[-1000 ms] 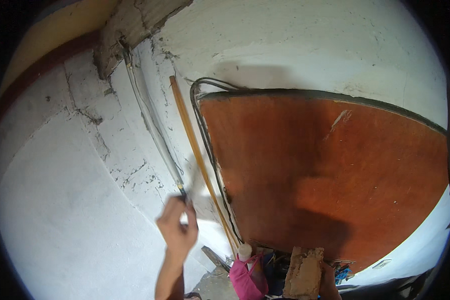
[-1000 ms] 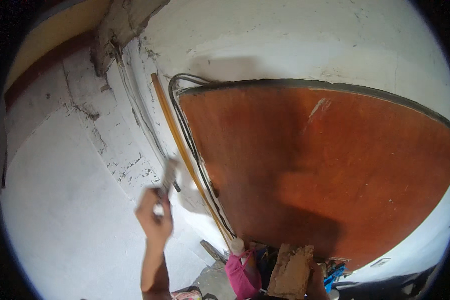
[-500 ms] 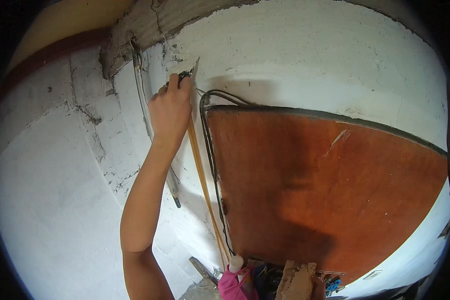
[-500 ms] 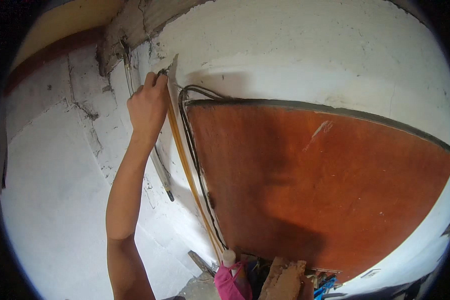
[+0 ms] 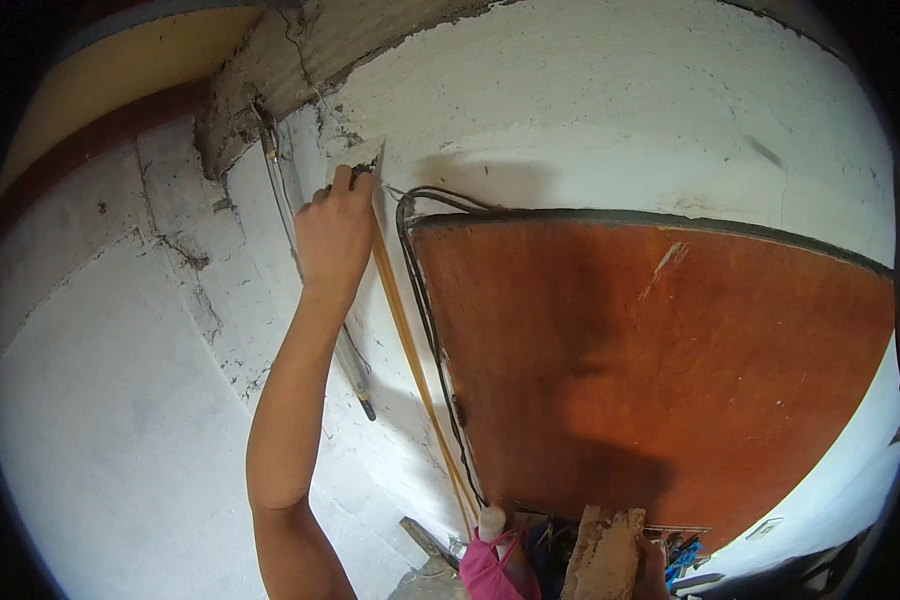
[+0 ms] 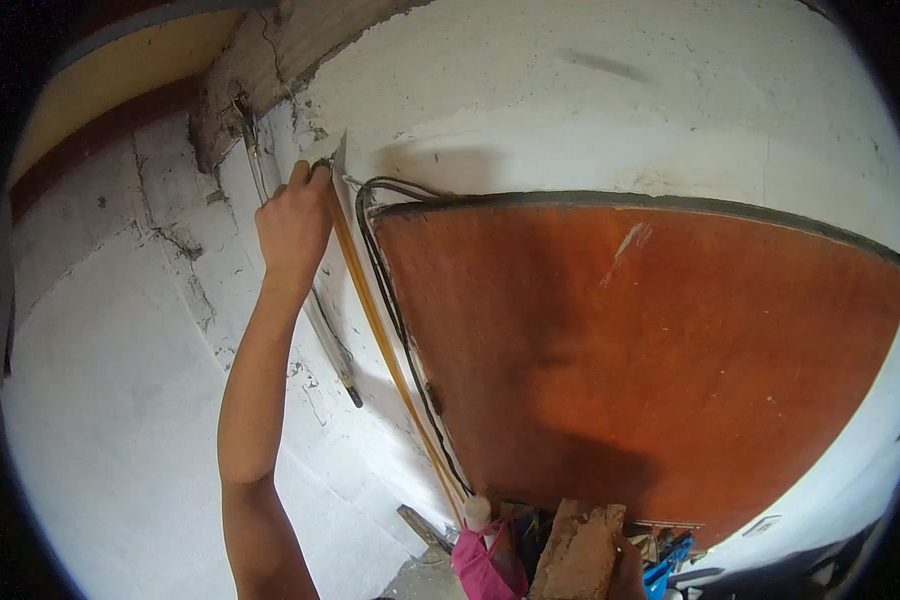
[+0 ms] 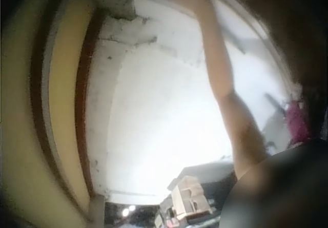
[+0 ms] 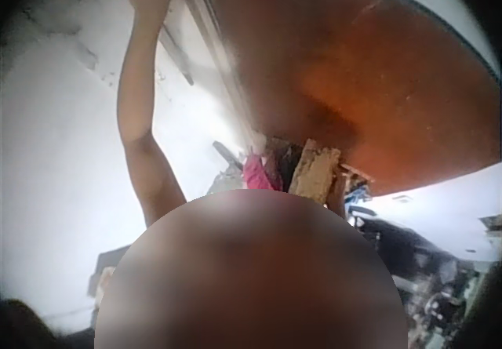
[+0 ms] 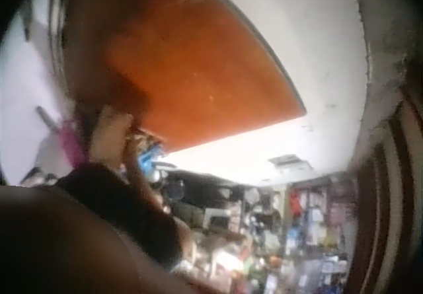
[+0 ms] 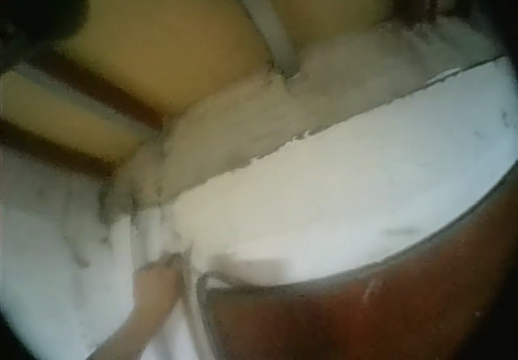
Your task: Applying plaster or putty to the wall near a door frame using a spatula and a hawk.
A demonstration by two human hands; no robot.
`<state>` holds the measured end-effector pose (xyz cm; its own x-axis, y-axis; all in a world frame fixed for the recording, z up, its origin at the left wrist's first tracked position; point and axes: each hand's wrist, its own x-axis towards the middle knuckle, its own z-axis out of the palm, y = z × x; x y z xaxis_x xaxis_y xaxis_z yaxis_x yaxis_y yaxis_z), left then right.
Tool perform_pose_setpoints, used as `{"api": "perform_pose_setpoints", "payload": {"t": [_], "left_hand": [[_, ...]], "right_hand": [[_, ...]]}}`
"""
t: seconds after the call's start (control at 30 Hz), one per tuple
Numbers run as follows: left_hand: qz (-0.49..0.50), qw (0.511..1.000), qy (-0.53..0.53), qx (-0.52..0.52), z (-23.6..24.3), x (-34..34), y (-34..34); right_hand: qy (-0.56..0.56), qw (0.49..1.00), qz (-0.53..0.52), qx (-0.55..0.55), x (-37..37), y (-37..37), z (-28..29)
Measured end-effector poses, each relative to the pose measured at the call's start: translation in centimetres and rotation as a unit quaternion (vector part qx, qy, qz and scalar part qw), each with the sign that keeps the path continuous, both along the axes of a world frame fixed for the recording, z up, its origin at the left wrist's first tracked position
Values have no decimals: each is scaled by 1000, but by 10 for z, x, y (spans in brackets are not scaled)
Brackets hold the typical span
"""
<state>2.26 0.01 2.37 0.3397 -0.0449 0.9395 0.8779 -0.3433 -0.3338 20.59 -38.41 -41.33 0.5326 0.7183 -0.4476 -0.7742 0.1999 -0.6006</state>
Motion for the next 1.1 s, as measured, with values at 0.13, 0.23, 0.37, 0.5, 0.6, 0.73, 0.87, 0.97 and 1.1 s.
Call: {"api": "perform_pose_setpoints", "payload": {"t": [0.13, 0.23, 0.37, 0.5, 0.6, 0.73, 0.87, 0.97, 1.1], "left_hand": [[-67, 996, -44, -26, -20, -16, -13], [-254, 962, -89, -54, -48, -43, -41], [-421, 805, -266, -322, -143, -60, -97], [-519, 509, -273, -630, -249, -42, -116], [-408, 377, -302, -775, -316, -17, -135], [-440, 254, -315, -801, -365, -7, -164], [-398, 285, -231, -841, -374, 3, -181], [-438, 187, -242, -846, -374, 14, -192], [-457, 206, -219, -837, -384, 19, -203]], "right_hand": [[67, 998, -14, -10, -2, -3, -4], [43, 995, -40, -79, -5, -7, 0], [-187, 980, -24, 56, -18, -21, 4], [-115, 990, -17, 84, -11, -23, -11], [96, 994, 0, 60, 1, -19, -24], [129, 990, -5, 54, 3, -18, -21], [65, 998, 12, 15, -5, -22, -6], [88, 996, 13, 9, -4, -16, -5], [69, 997, 38, 22, -1, -15, -15]]}}
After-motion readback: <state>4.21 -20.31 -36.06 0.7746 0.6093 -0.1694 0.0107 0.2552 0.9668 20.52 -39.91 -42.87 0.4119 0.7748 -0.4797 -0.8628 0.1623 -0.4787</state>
